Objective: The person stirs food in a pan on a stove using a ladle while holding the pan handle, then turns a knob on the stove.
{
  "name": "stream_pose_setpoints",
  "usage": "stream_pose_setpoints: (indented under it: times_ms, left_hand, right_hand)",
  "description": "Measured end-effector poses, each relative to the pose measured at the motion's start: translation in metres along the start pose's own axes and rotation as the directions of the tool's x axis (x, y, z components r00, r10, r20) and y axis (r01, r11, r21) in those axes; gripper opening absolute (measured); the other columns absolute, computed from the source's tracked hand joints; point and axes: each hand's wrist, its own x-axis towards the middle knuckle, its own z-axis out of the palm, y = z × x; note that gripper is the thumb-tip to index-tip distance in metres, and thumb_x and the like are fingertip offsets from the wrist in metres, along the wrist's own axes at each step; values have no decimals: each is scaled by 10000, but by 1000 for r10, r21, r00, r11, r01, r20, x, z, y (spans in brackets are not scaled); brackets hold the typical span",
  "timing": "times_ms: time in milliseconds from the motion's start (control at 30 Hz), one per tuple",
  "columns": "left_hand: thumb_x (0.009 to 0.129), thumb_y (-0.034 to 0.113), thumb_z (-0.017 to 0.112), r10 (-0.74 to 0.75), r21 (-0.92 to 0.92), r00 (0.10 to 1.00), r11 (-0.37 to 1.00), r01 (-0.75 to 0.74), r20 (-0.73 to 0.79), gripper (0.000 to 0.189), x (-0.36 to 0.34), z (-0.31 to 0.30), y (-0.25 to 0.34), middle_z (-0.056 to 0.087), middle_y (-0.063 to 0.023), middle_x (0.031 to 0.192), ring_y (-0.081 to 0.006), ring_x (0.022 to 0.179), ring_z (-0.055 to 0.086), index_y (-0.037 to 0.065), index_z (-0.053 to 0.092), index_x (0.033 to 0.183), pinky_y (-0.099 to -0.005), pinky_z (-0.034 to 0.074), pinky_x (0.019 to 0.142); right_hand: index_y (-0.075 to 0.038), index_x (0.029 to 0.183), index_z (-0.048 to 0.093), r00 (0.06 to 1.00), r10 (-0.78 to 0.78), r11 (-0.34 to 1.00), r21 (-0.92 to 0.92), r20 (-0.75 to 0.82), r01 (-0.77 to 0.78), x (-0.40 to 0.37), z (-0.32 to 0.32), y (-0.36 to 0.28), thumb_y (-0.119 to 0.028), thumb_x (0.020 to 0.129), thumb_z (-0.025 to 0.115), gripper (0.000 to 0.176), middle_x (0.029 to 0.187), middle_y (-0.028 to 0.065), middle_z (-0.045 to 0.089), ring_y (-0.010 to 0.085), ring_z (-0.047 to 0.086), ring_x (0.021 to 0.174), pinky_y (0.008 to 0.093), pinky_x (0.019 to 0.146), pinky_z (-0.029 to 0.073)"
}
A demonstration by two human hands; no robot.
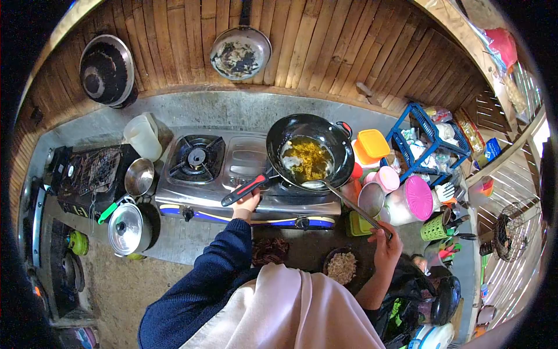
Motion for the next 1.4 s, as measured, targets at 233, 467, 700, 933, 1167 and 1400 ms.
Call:
stream_pose_setpoints:
  times_ms: [233, 467, 700, 933, 1167, 1400]
  left_hand:
    - [778, 310, 525, -1, 8, 1000, 1000, 1, -12, 256, 0, 5, -4, 635, -144, 676, -345, 621, 613, 98, 652, 712, -441, 491, 570]
    - [779, 334, 544, 20, -8, 999, 1000, -20, -26, 252, -2, 8, -6, 632, -129, 674, -323, 648, 603, 115, 656, 723, -444, 464, 625]
    - [778, 336, 545, -11, 0, 1000, 1000, 11, -5, 247, -3, 12, -7, 628, -123, 666, -318, 650, 597, 124, 656, 718, -439, 452, 629]
    - [774, 339, 526, 38, 48, 998, 998, -35, -55, 262, -3, 21, -13, 629, -119, 655, -317, 636, 600, 122, 648, 694, -441, 458, 618]
    - [777, 350, 528, 43, 51, 998, 998, -41, -40, 278, -1, 22, -15, 634, -130, 669, -328, 641, 606, 115, 656, 703, -437, 468, 614]
    - [777, 336, 532, 4, 41, 1000, 999, -3, -2, 253, -2, 18, -12, 636, -131, 690, -328, 673, 607, 121, 654, 722, -442, 459, 650]
  right_hand:
    - [23, 1054, 576, 999, -41, 998, 56, -8, 42, -1, 4, 10, -113, 905, 540, 205, 792, 111, 658, 124, 610, 606, 241, 568, 479]
    - [15, 1084, 566, 999, 22, 987, 156, 46, -29, 5, 26, 17, -93, 897, 542, 218, 828, 126, 659, 114, 606, 633, 234, 572, 493]
    - [24, 1111, 546, 989, 75, 963, 250, 125, -104, 21, 53, 17, -95, 913, 528, 232, 880, 131, 655, 100, 592, 656, 225, 596, 502]
    - [20, 1159, 516, 991, -17, 961, 276, 131, -20, 50, 92, 45, -121, 927, 514, 271, 970, 143, 650, 97, 593, 679, 229, 598, 494]
    - [6, 1181, 504, 998, 1, 932, 362, 67, -25, 72, 119, 62, -125, 926, 514, 287, 1019, 155, 647, 103, 611, 649, 217, 606, 496]
    - [20, 1198, 489, 995, 51, 965, 251, 90, -72, 69, 105, 59, -125, 936, 502, 299, 1079, 136, 610, 100, 609, 839, 203, 610, 495]
